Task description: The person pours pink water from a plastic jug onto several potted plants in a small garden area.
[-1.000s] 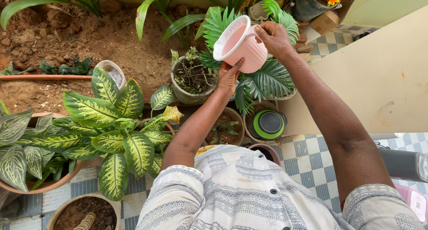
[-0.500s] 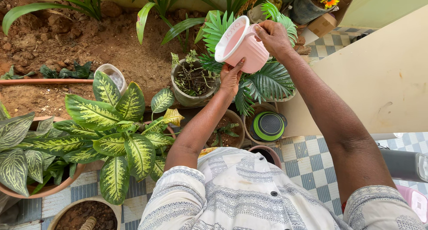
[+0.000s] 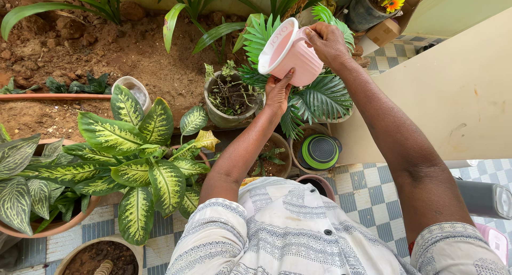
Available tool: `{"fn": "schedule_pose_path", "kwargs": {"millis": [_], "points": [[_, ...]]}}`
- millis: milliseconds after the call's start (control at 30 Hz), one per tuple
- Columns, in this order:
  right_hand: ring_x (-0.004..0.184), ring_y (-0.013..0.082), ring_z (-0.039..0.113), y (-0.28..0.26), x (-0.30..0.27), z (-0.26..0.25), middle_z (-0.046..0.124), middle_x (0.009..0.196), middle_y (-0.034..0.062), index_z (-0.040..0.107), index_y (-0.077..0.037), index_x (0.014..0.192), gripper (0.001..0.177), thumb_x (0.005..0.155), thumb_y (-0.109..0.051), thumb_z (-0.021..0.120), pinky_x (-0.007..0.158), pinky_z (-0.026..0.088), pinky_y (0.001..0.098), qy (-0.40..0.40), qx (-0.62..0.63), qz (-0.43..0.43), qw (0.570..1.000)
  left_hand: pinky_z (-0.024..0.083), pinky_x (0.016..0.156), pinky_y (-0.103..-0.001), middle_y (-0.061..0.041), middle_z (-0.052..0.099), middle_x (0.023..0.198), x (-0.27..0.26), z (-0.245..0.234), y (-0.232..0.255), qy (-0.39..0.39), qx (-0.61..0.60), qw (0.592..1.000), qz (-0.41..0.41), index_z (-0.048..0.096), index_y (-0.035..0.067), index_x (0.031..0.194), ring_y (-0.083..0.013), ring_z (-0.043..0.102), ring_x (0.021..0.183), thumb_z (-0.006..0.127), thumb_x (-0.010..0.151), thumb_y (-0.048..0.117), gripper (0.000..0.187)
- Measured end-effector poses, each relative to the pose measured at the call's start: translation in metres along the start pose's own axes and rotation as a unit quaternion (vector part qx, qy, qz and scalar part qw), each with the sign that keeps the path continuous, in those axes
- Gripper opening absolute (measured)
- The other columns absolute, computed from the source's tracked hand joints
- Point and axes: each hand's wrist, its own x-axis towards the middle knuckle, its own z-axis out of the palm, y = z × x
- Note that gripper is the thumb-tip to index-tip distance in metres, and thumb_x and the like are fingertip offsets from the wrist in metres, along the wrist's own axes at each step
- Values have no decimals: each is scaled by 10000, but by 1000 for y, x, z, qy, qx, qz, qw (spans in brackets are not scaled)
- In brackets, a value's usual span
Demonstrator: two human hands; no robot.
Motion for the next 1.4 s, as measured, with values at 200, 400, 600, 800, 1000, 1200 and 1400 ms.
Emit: {"fn": "schedule_pose_path", "kwargs": {"millis": [200, 400, 600, 800, 1000, 1200, 1400], "points": [[886, 123, 735, -2, 4, 3, 748, 942, 81, 698, 38, 1141, 331, 1083, -278, 617, 777, 580, 300, 2, 21, -1, 1000, 459, 1173, -394, -143, 545, 1370, 0, 2, 4, -1, -13, 1000, 11, 400, 12, 1378, -269, 548, 1311, 922, 745, 155, 833], [869, 127, 743, -1, 10, 4, 749, 927, 89, 701, 47, 1128, 323, 1083, -263, 621, 766, 587, 299, 4, 22, -18, 1000, 441, 1169, -403, -152, 548, 1384, 1, 4, 5, 3, -24, 1000, 13, 405, 10, 1392, -269, 546, 1313, 934, 722, 155, 866], [868, 124, 748, 1, 15, 7, 753, 931, 98, 698, 49, 1123, 320, 1084, -260, 622, 765, 596, 292, 4, 18, -18, 1000, 438, 1152, -403, -130, 550, 1391, 3, 4, 5, 12, -19, 1000, 7, 410, 21, 1398, -260, 537, 1319, 936, 718, 174, 873], [883, 139, 746, -3, 19, 8, 755, 948, 106, 697, 39, 1145, 317, 1093, -263, 616, 778, 588, 321, 3, -1, -19, 1000, 434, 1170, -409, -141, 554, 1384, 11, 4, 2, 7, -34, 999, 12, 430, 16, 1370, -266, 536, 1323, 938, 721, 160, 837], [894, 145, 752, -8, 22, 9, 755, 948, 104, 707, 22, 1142, 308, 1083, -268, 620, 787, 589, 325, 1, -9, -8, 1000, 428, 1175, -409, -130, 563, 1375, 14, 3, 4, 16, -29, 999, 12, 426, 29, 1374, -262, 532, 1325, 935, 723, 163, 837], [862, 157, 753, -11, 24, 9, 759, 920, 115, 714, 13, 1140, 317, 1075, -285, 628, 772, 569, 345, 9, -42, -17, 999, 402, 1162, -408, -99, 565, 1396, 17, 2, 2, 18, -31, 999, 10, 441, 52, 1392, -244, 523, 1331, 948, 708, 189, 863], [866, 160, 756, -11, 27, 10, 757, 912, 113, 712, 11, 1132, 317, 1077, -289, 624, 765, 567, 351, 8, -42, -15, 999, 406, 1160, -412, -80, 579, 1378, 19, 1, 1, 18, -41, 999, 13, 463, 58, 1373, -238, 529, 1323, 955, 702, 184, 841]]}}
